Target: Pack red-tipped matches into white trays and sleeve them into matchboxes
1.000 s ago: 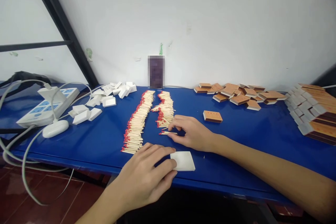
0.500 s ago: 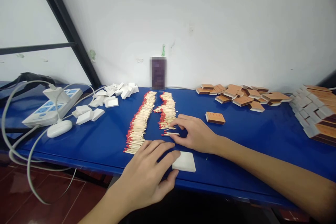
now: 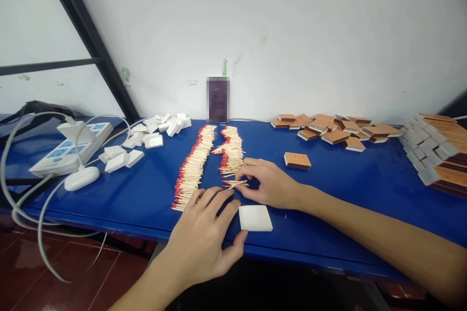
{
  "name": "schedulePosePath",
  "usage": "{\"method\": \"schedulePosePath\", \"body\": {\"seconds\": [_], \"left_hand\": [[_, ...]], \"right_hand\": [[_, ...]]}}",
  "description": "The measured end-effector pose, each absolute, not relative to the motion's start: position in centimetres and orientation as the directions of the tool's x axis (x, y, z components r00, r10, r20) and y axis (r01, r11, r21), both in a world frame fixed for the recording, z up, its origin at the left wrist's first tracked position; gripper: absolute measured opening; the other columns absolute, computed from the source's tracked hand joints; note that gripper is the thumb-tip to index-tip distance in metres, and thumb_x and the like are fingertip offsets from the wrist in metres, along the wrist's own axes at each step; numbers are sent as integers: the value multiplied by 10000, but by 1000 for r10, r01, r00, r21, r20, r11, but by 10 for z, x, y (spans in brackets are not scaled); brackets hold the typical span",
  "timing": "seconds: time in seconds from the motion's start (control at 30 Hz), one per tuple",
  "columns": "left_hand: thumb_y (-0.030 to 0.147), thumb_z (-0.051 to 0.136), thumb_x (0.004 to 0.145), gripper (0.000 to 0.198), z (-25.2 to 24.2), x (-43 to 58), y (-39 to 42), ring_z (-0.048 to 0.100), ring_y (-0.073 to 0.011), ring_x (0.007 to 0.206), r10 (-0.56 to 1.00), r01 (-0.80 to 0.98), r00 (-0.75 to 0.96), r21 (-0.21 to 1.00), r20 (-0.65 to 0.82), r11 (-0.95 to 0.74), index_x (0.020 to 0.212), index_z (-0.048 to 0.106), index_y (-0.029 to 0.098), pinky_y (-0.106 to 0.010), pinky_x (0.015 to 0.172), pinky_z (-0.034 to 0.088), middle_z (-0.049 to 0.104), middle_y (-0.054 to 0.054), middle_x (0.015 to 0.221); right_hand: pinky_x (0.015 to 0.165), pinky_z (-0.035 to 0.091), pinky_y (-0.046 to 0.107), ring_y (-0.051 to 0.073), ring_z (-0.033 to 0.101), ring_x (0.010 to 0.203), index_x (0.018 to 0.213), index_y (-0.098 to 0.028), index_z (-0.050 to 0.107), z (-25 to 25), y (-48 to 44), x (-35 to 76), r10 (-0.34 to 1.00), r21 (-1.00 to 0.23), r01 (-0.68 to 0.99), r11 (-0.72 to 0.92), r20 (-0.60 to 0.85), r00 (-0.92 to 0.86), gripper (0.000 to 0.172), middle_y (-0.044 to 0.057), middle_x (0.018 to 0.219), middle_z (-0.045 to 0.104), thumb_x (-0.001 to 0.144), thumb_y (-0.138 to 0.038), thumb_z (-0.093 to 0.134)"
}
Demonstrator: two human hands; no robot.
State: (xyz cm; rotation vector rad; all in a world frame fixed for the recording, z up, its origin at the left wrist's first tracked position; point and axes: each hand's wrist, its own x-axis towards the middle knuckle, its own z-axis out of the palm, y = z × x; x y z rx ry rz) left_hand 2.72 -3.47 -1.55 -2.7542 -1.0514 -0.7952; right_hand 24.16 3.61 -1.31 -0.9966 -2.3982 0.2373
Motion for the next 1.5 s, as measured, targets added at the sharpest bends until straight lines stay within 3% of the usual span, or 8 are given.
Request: {"method": "schedulePosePath", "body": {"seconds": [0.7, 1.1, 1.5], "left_hand": [[335, 593, 835, 258, -14, 27, -34, 604, -306, 1024, 565, 586, 659, 132, 496, -799, 1021, 631, 160, -478, 901, 467, 674, -111, 1139], [333, 600, 820, 257, -14, 26, -36, 619, -303, 989, 541, 561, 666, 133, 513, -817, 1007, 636, 161, -468, 859, 487, 688, -106, 1115], [348, 589, 853, 264, -14, 27, -36, 623, -313, 1006, 555, 607, 655, 81, 513, -791, 1014, 651, 149, -484, 858, 494, 690, -118, 1133]], "right_hand": [[666, 370, 269, 127, 527, 682, 844, -177, 660, -14, 34, 245, 621, -316, 542, 778, 512, -593, 116, -2, 727, 587, 921, -190, 574], [656, 349, 274, 114, 484, 632, 803, -183, 644, -12, 26, 249, 634, -313, 553, 772, 431, -642, 129, -26, 676, 545, 913, -219, 586], [651, 342, 271, 111, 518, 632, 808, -181, 660, -13, 29, 250, 653, -315, 573, 756, 408, -638, 104, -21, 704, 596, 878, -256, 647]]}}
